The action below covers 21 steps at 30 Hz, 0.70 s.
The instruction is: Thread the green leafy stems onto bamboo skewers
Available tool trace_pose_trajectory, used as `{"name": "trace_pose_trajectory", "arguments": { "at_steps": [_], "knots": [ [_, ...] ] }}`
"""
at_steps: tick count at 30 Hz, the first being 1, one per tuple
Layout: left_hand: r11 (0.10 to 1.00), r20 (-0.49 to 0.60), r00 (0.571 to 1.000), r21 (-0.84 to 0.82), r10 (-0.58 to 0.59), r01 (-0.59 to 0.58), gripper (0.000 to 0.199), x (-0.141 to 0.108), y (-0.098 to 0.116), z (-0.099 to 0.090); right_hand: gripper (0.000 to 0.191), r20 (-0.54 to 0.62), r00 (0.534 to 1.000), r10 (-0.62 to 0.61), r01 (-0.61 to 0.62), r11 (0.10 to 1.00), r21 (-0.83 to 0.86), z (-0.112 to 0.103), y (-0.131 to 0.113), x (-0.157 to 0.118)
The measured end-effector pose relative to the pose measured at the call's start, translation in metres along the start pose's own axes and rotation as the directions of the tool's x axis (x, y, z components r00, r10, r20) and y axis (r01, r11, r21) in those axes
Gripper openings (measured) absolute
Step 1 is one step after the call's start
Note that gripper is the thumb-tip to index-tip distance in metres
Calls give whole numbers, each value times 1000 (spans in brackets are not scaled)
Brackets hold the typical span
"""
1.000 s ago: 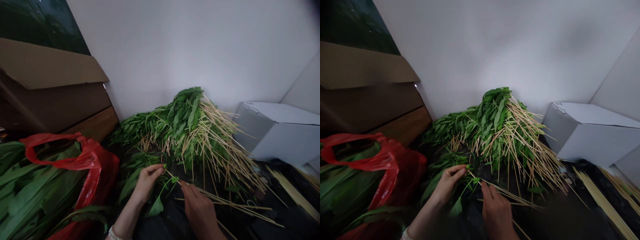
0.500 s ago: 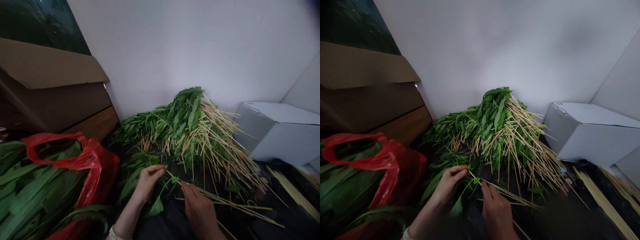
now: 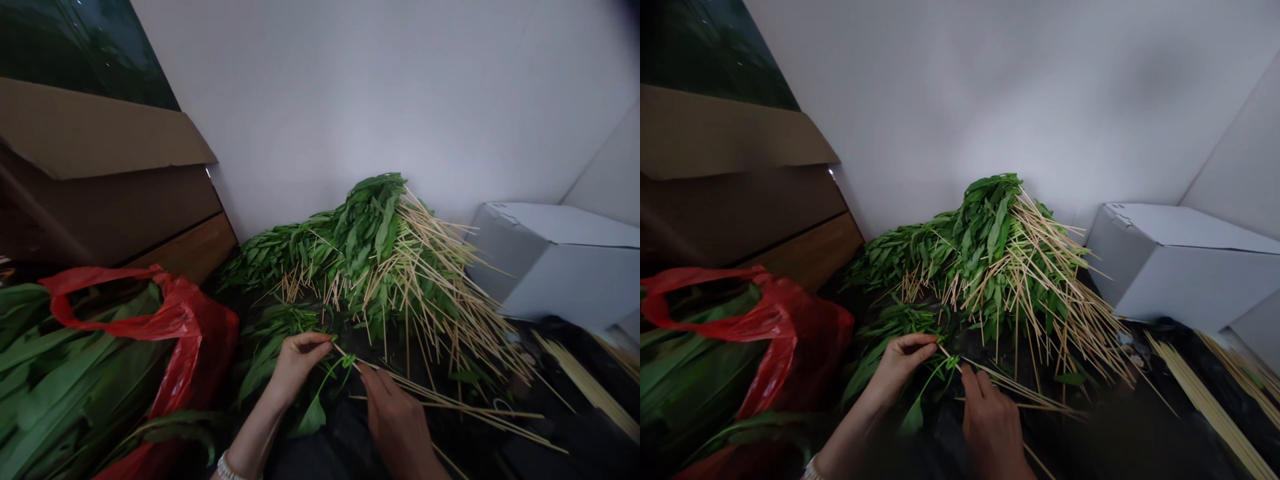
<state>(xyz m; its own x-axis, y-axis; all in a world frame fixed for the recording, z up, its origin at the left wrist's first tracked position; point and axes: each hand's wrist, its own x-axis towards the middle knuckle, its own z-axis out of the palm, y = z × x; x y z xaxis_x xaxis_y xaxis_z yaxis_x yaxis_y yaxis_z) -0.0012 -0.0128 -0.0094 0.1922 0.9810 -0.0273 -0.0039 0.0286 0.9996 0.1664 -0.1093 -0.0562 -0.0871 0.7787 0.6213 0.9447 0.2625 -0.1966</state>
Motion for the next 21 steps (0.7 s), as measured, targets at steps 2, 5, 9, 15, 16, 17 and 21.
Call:
{"name": "trace_pose_trajectory", "arguments": {
  "at_steps": [2, 5, 9, 15, 16, 17, 21],
  "knots": [
    [1000, 9, 1000, -1, 6, -6, 29, 1, 1, -1, 37, -18, 1000, 18, -17, 1000, 12, -1, -2, 2],
    [1000, 28, 999, 5, -19, 19, 33, 1, 1, -3, 37, -39, 999, 38, -36, 999, 30, -3, -5, 4],
    [999, 49, 998, 1, -50, 50, 30, 0, 1, -5, 37, -21, 1000, 23, -22, 999, 47, -4, -6, 5],
    [999, 116, 992, -16, -50, 52, 27, 1, -1, -3, 38, -38, 998, 48, -46, 997, 59, -4, -9, 3],
    [998, 128, 990, -15, -53, 56, 27, 0, -2, -2, 37, -34, 998, 52, -50, 997, 63, -3, -10, 3],
    [998, 147, 987, -10, -56, 58, 26, -1, -3, -1, 37, -33, 998, 55, -53, 997, 65, -3, -10, 3],
    [998, 248, 968, 58, -28, 14, 25, -4, -4, 2, 39, -27, 999, 40, -38, 997, 68, -2, -11, 5]
  ]
}}
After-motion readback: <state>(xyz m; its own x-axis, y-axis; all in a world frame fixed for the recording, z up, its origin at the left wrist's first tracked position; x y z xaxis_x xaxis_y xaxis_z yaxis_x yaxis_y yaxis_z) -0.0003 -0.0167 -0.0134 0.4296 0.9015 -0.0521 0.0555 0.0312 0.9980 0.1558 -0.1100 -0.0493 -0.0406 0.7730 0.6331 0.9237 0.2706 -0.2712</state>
